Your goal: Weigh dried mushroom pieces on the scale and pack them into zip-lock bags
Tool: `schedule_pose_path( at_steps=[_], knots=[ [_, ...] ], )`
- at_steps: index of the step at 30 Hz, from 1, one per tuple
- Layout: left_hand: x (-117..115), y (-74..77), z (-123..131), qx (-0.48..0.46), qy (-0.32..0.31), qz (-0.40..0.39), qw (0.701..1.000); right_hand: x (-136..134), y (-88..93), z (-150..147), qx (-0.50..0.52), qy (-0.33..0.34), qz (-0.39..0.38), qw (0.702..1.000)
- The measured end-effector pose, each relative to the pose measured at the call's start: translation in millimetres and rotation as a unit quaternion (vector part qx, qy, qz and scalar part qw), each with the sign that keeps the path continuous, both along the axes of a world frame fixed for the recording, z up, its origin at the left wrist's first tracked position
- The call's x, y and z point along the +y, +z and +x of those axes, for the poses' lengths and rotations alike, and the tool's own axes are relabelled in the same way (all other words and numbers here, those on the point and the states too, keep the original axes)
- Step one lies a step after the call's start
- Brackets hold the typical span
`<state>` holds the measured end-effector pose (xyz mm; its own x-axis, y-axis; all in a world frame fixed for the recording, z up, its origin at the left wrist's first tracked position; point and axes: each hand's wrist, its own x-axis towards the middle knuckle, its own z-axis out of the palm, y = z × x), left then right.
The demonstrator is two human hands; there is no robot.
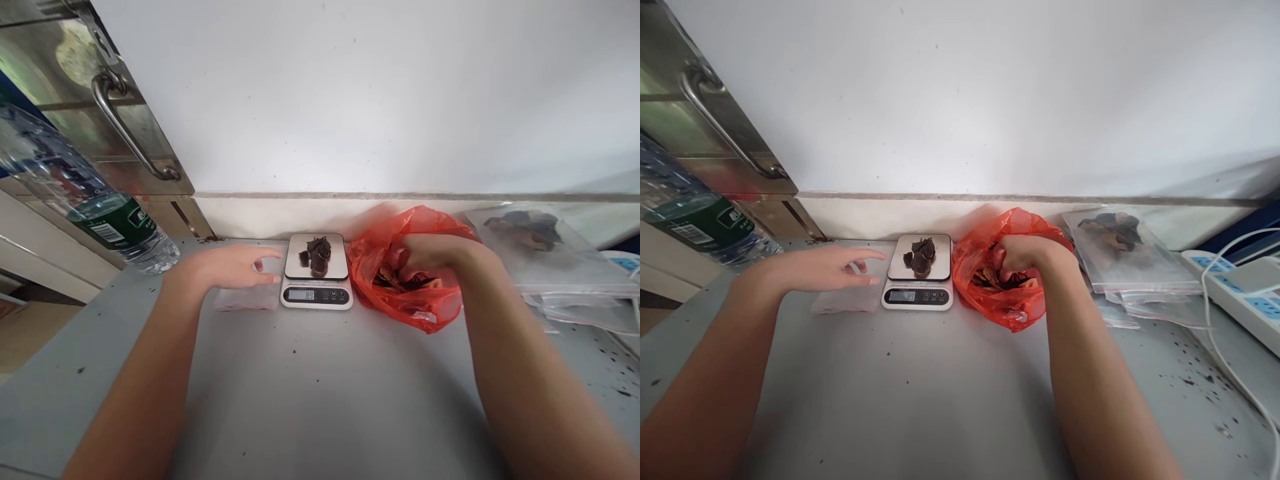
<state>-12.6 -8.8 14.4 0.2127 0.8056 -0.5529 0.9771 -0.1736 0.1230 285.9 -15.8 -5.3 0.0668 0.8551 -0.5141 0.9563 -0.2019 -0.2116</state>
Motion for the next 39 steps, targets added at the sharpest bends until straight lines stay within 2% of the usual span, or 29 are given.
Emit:
schedule_pose_path(
  at_steps=[7, 10, 12, 14, 18, 20, 22, 27, 30, 35, 39],
  knots=[
    [-1, 3.1, 1, 0.004, -0.012, 0.005, 1.0, -12, 33.6, 2, -0.004, 0.02, 0.055, 0.998],
    [-1, 1.6, -2, 0.002, -0.017, 0.003, 1.0, -17, 42.2, -10, 0.078, 0.058, 0.092, 0.991],
    [-1, 0.1, -3, 0.001, -0.017, 0.0, 1.0, -15, 37.9, -24, 0.167, 0.065, 0.117, 0.977],
    [-1, -0.3, -3, 0.001, -0.017, -0.005, 1.0, -10, 25.9, -39, 0.222, 0.043, 0.131, 0.965],
    [-2, 2.0, -3, -0.004, -0.023, -0.007, 1.0, 2, -2.7, -60, 0.2, 0.022, 0.154, 0.968],
    [-1, 3.0, -4, 0.0, -0.022, -0.008, 1.0, 4, -9.5, -63, 0.201, 0.027, 0.151, 0.968],
    [0, 2.5, -7, 0.008, -0.018, -0.018, 1.0, 3, -9.0, -61, 0.195, 0.03, 0.16, 0.967],
    [5, -4.7, -11, 0.037, -0.01, -0.063, 0.997, -3, 6.3, -51, 0.199, 0.022, 0.201, 0.959],
    [7, -9.1, -11, 0.049, -0.013, -0.059, 0.997, -4, 11.5, -48, 0.177, 0.015, 0.215, 0.96],
    [12, -11.0, -19, -0.004, -0.026, -0.064, 0.998, -2, 11.1, -44, 0.17, 0.029, 0.207, 0.963],
    [15, -6.4, -32, -0.031, -0.042, -0.054, 0.997, -2, 11.7, -42, 0.166, 0.032, 0.215, 0.962]
  ],
)
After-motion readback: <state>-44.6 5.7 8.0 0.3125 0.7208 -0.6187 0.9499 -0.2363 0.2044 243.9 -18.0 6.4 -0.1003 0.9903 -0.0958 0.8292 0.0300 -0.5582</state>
